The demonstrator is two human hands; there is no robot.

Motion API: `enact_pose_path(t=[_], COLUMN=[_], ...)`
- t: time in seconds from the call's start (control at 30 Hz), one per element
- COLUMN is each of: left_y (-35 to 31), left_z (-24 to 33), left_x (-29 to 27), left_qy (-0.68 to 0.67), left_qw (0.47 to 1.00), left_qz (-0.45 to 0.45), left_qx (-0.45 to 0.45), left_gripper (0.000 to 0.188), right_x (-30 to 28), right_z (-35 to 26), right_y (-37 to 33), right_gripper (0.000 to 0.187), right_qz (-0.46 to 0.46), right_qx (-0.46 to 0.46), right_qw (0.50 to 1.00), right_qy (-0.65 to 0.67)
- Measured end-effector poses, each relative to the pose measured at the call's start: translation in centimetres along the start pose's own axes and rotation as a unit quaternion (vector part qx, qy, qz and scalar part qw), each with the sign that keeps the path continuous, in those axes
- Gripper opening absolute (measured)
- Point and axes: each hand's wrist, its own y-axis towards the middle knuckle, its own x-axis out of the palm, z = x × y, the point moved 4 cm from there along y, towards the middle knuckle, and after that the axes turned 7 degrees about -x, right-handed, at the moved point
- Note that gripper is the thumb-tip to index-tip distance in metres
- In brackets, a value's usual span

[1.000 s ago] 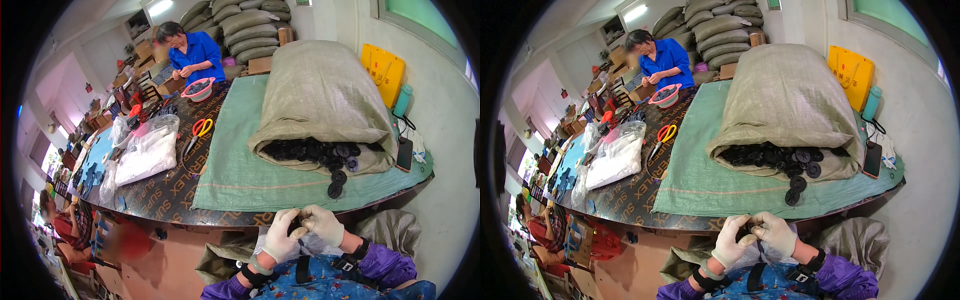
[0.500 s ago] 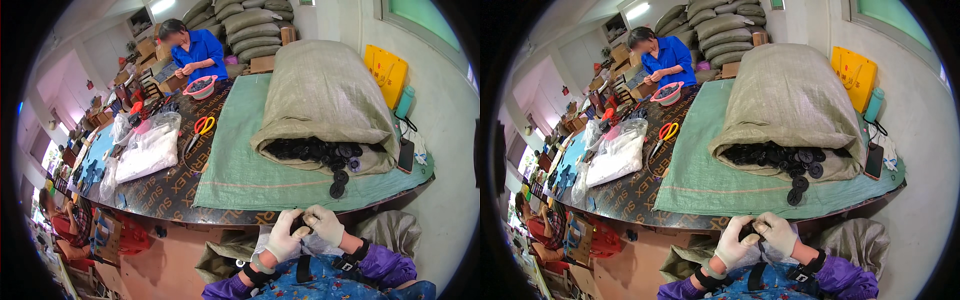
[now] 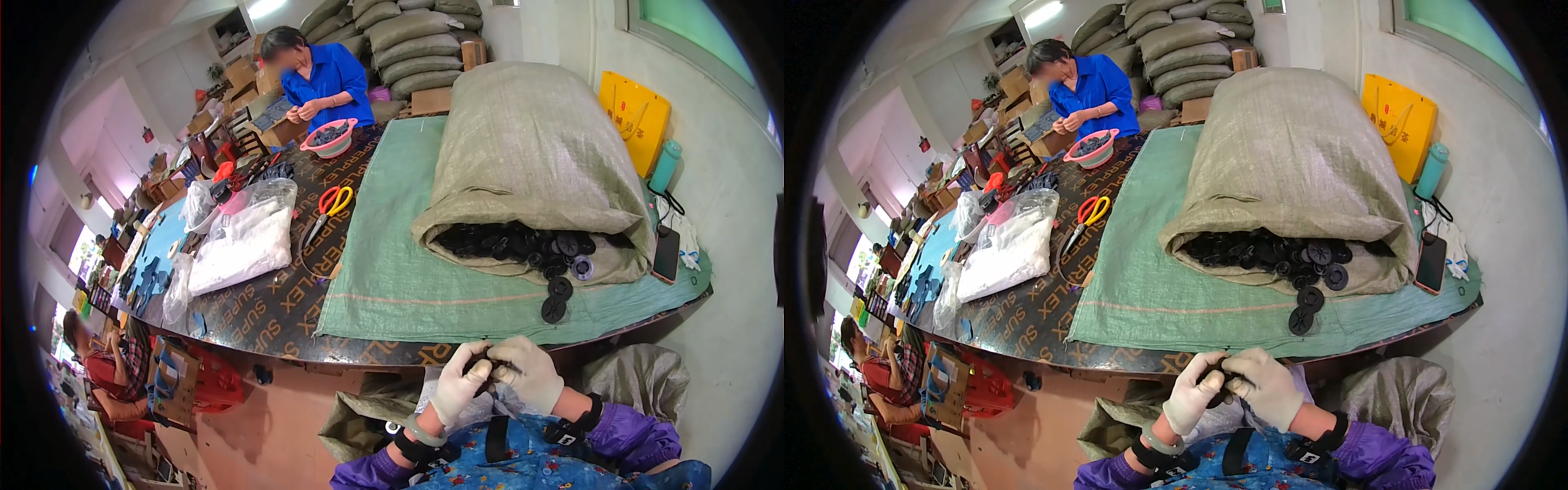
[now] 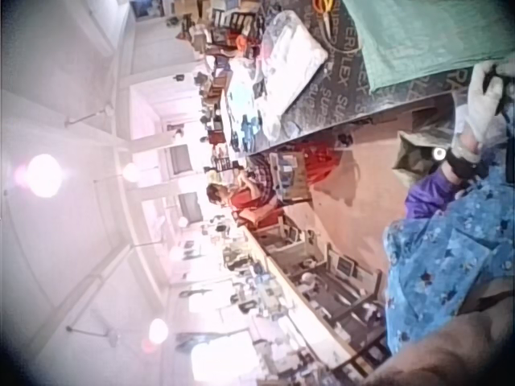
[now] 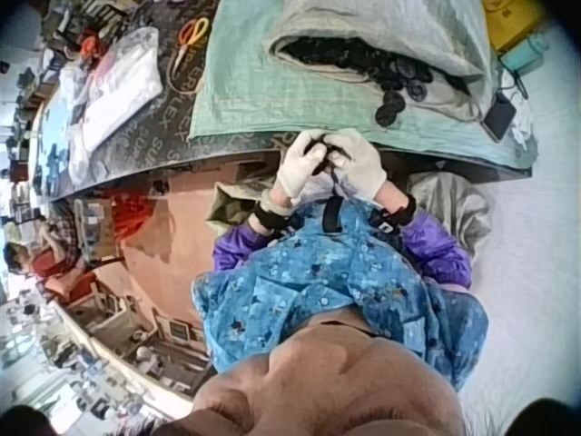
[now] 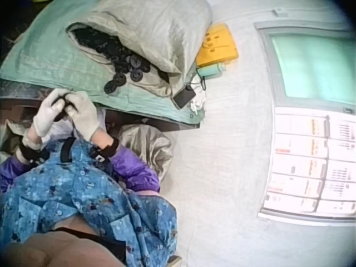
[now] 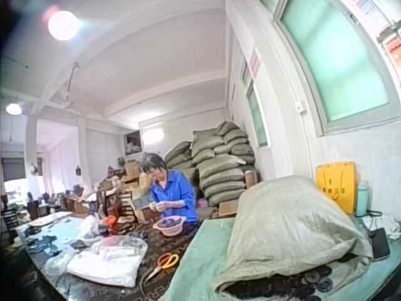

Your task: The recorder is assembling small black circular plastic components from a large sack on a workshop table.

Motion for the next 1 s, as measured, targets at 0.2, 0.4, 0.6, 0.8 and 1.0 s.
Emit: enact_pose_path(t=[0.2, 0.4, 0.6, 0.8, 1.0], left_y=[0.1, 0.3, 0.3, 0.1, 0.3], left_z=[1.3, 2.3, 0.6, 1.0, 2.7], left_x=[0.7, 0.9, 0.3, 0.5, 0.7], left_qy=[0.166, 0.352, 0.062, -0.130, 0.359], left_qw=[0.982, 0.908, 0.998, 0.983, 0.909], left_qz=[0.026, 0.079, 0.002, -0.079, 0.049], left_qx=[0.086, 0.215, 0.015, -0.106, 0.205], left_gripper=[0.056, 0.064, 0.051, 0.044, 0.048], right_x=[-0.1, -0.1, -0.7, -0.3, -0.1], right_z=[0.7, 1.2, -0.4, -1.5, 0.5], right_y=[-0.4, -0.2, 0.5, 1.0, 0.0], right_gripper=[0.024, 0.027, 0.027, 0.026, 0.022], right_qz=[0.039, -0.004, 0.013, -0.065, 0.044], right_qx=[0.138, 0.234, 0.018, -0.105, 0.076], right_qw=[0.985, 0.951, 1.000, 0.988, 0.991], right_qy=[0.098, 0.201, 0.009, -0.098, 0.100])
